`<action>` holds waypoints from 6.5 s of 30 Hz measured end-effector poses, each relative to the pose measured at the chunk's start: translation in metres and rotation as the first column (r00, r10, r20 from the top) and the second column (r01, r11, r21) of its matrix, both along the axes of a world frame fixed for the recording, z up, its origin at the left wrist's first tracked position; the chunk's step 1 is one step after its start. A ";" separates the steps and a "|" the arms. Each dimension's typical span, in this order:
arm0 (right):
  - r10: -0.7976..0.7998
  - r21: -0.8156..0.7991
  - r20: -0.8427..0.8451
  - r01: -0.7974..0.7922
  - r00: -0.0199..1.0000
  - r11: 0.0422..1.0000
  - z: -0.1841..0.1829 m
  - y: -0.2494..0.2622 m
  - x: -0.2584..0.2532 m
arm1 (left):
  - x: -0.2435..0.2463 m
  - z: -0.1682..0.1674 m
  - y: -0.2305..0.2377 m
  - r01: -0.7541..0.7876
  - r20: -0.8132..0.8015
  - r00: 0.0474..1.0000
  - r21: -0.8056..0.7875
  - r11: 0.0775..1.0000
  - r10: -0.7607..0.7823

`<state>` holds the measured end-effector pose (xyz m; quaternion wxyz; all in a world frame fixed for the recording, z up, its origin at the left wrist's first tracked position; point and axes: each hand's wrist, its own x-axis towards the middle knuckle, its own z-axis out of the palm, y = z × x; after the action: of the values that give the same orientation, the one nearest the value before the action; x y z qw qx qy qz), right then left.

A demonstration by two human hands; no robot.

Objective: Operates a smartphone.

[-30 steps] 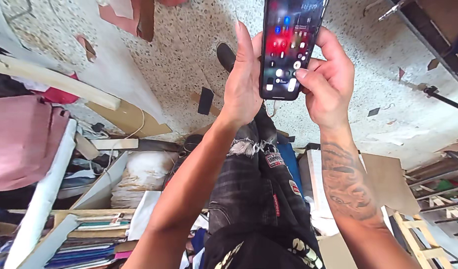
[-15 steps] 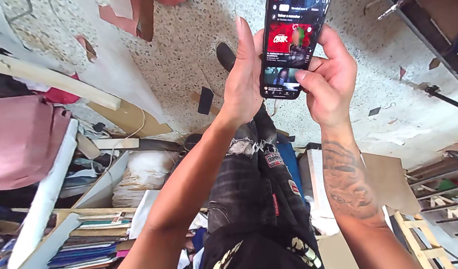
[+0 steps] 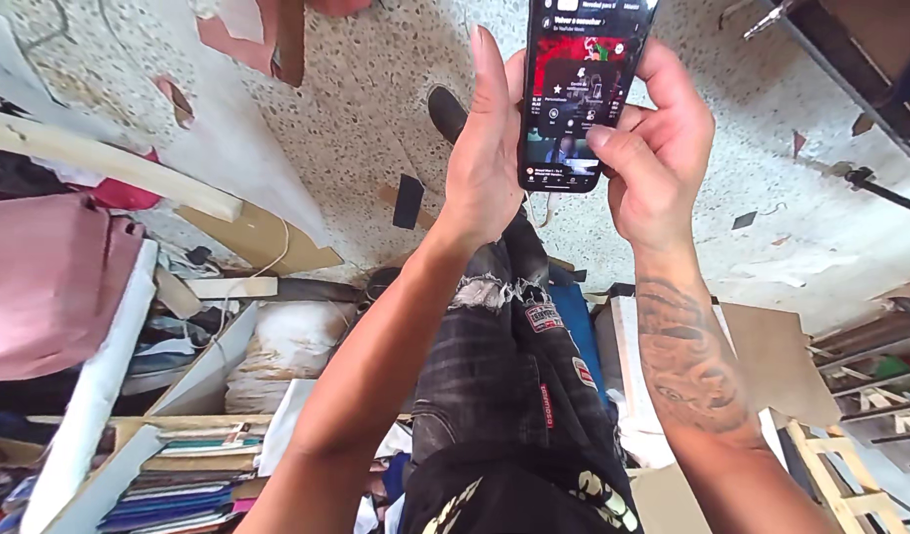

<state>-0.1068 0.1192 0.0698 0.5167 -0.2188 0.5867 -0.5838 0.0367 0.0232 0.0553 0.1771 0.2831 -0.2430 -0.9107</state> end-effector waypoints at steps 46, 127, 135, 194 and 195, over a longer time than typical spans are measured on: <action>0.009 0.152 0.006 -0.010 1.000 0.988 0.012 0.004 0.004 | 0.004 0.000 0.004 0.003 0.004 1.000 -0.001 1.000 -0.003; 0.038 0.117 0.043 -0.043 0.998 0.992 0.022 0.016 -0.004 | 0.000 0.001 0.003 0.056 -0.026 0.998 0.020 0.998 -0.056; 0.076 0.103 0.041 -0.080 0.996 0.991 0.024 0.009 0.002 | 0.009 0.003 0.000 0.033 -0.027 0.999 0.037 0.999 -0.032; 0.175 0.061 0.111 -0.182 0.978 0.981 0.029 0.006 0.027 | 0.034 0.027 0.004 0.016 0.050 0.999 -0.045 0.999 -0.014; 0.183 0.055 0.140 -0.192 0.973 0.980 0.029 0.006 0.028 | 0.034 0.024 0.005 0.008 0.051 0.999 -0.098 0.995 -0.003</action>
<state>-0.0792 0.1254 0.0992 0.6150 -0.2156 0.5467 -0.5257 0.0712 0.0281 0.0796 0.1819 0.2967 -0.2926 -0.8907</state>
